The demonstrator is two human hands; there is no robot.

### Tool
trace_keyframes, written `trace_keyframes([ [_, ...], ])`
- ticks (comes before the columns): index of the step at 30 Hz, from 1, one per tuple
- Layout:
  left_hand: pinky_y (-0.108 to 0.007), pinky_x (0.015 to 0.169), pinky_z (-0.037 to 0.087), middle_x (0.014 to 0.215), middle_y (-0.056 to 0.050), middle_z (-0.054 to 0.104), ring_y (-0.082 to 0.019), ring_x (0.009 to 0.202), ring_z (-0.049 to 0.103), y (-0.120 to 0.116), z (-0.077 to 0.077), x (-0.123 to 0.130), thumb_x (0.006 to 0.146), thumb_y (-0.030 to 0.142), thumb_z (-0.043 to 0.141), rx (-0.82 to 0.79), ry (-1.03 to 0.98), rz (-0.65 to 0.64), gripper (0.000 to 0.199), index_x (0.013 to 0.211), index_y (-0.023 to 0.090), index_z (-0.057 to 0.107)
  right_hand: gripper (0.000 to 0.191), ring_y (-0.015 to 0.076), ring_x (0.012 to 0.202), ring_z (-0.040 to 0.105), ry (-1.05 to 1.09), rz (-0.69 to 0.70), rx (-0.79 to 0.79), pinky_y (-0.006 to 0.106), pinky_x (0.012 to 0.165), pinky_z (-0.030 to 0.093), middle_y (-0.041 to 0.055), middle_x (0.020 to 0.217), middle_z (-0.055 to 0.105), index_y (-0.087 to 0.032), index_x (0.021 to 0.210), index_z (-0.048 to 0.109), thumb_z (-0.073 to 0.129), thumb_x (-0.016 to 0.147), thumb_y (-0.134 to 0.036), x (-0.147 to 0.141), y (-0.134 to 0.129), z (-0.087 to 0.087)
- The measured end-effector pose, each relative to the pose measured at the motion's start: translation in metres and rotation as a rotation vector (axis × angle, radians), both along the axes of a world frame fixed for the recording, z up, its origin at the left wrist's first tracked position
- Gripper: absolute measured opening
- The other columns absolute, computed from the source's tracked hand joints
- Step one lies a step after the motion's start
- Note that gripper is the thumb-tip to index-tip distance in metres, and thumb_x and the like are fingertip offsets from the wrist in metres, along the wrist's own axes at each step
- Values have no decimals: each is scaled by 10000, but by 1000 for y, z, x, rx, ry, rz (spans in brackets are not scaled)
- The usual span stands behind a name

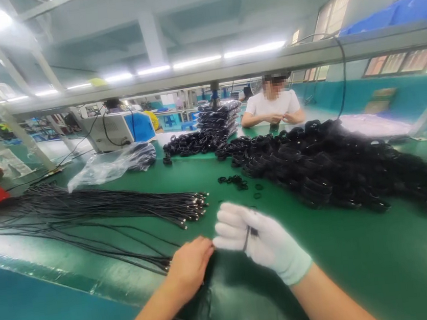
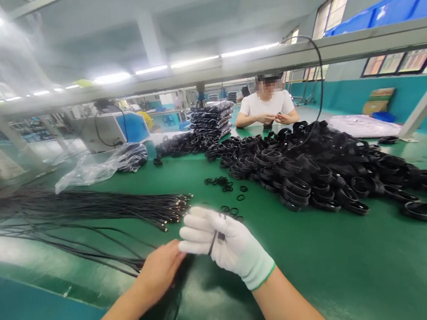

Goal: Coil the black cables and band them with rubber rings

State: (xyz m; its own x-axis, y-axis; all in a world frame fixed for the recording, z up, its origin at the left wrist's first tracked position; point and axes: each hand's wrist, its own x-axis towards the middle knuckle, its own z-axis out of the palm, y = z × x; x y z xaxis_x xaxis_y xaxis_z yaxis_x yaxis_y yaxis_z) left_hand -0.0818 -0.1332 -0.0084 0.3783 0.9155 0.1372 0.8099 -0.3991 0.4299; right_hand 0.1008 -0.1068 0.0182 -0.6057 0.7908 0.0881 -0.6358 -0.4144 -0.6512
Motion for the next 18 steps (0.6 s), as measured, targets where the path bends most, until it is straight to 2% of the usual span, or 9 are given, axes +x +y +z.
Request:
trace_keyframes([
  [2, -275, 600, 376, 755, -17, 635, -164, 632, 551, -20, 3, 6, 870, 139, 411, 107, 204, -50, 210, 797, 190, 601, 305, 202, 882, 633, -21, -83, -42, 485, 917, 430, 73, 950, 660, -168, 1040, 594, 640, 811, -364, -1, 3, -4],
  [4, -287, 584, 343, 687, -8, 603, -156, 585, 517, -30, 20, 10, 891, 174, 424, 244, 302, -153, 225, 725, 194, 574, 320, 212, 868, 644, -74, -38, -40, 471, 900, 436, 109, 954, 669, -127, 1044, 603, 660, 800, -326, -4, 1, -12],
  [7, -289, 608, 331, 669, -7, 587, -144, 617, 509, -19, 57, 6, 900, 342, 484, 394, 274, -241, 273, 699, 186, 583, 378, 223, 802, 661, -77, 274, -13, 472, 851, 456, 146, 895, 676, -63, 1052, 601, 684, 776, -307, -9, -10, -23],
  [9, -267, 645, 353, 703, 4, 612, -132, 668, 528, -3, 75, 0, 849, 393, 570, 312, 162, -272, 250, 712, 190, 617, 426, 243, 794, 668, -33, 462, -23, 497, 819, 466, 164, 899, 677, -51, 1074, 591, 694, 758, -318, -12, -16, -26],
  [10, -250, 660, 369, 719, 12, 624, -125, 687, 539, 4, 79, -2, 823, 384, 610, 226, 68, -278, 218, 720, 192, 633, 449, 257, 810, 671, -13, 518, -32, 506, 805, 470, 174, 918, 676, -51, 1090, 584, 697, 751, -323, -13, -19, -26],
  [12, -217, 668, 403, 738, 19, 643, -114, 703, 562, 17, 76, -5, 788, 334, 654, 27, -156, -273, 156, 738, 186, 656, 482, 281, 848, 671, 14, 557, -51, 509, 784, 477, 179, 946, 674, -59, 1121, 570, 701, 744, -330, -14, -23, -24],
  [15, -208, 648, 436, 759, -1, 658, -123, 709, 586, 26, 49, -8, 840, 280, 562, -167, -390, -228, 171, 788, 156, 668, 538, 277, 857, 668, 42, 534, -57, 514, 801, 466, 140, 943, 671, -99, 1145, 554, 735, 711, -360, -15, -24, -18],
  [18, -229, 623, 433, 762, -13, 654, -142, 709, 582, 26, 18, -16, 896, 238, 412, -150, -311, -126, 267, 785, 154, 640, 520, 159, 688, 628, 127, 425, -60, 499, 830, 454, 23, 815, 627, -144, 1077, 564, 770, 670, -392, -14, -21, -11],
])
